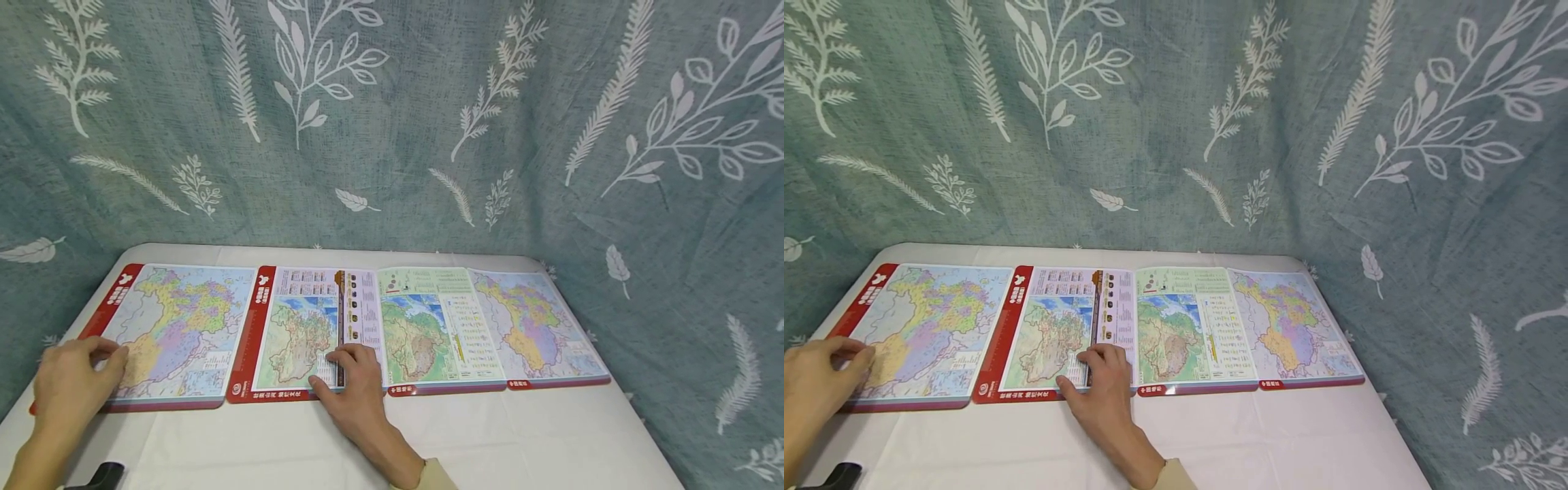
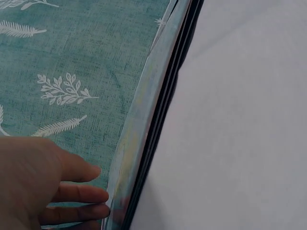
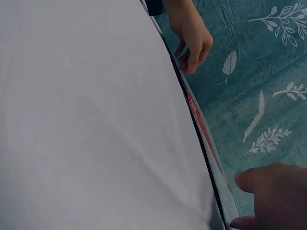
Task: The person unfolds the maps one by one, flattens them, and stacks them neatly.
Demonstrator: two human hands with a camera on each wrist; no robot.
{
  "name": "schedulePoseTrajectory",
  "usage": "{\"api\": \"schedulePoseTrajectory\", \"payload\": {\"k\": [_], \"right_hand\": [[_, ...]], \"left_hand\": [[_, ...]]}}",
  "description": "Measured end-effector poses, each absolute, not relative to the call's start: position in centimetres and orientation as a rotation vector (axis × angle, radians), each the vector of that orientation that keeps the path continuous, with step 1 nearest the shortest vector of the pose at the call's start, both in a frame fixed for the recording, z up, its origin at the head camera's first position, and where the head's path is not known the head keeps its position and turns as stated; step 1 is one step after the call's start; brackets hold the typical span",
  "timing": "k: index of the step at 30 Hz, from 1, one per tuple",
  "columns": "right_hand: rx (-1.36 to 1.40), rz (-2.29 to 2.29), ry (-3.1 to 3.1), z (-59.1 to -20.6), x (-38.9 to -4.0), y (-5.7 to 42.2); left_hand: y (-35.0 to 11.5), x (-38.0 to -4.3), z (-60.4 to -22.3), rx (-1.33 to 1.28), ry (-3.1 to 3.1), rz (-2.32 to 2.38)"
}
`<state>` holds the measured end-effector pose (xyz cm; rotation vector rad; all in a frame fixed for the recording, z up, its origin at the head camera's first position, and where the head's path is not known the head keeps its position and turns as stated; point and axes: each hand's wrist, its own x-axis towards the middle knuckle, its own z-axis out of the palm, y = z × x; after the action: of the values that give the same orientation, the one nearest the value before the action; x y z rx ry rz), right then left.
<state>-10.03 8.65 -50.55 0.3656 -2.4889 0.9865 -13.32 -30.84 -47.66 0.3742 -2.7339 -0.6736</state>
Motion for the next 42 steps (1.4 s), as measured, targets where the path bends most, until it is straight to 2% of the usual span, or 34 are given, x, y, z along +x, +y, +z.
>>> {"api": "schedulePoseTrajectory", "payload": {"k": [42], "right_hand": [[0.46, 0.868, -2.498, -50.8, -10.3, 3.3]], "left_hand": [[-33.1, -13.0, -48.1, 0.635, -2.765, -0.535]]}}
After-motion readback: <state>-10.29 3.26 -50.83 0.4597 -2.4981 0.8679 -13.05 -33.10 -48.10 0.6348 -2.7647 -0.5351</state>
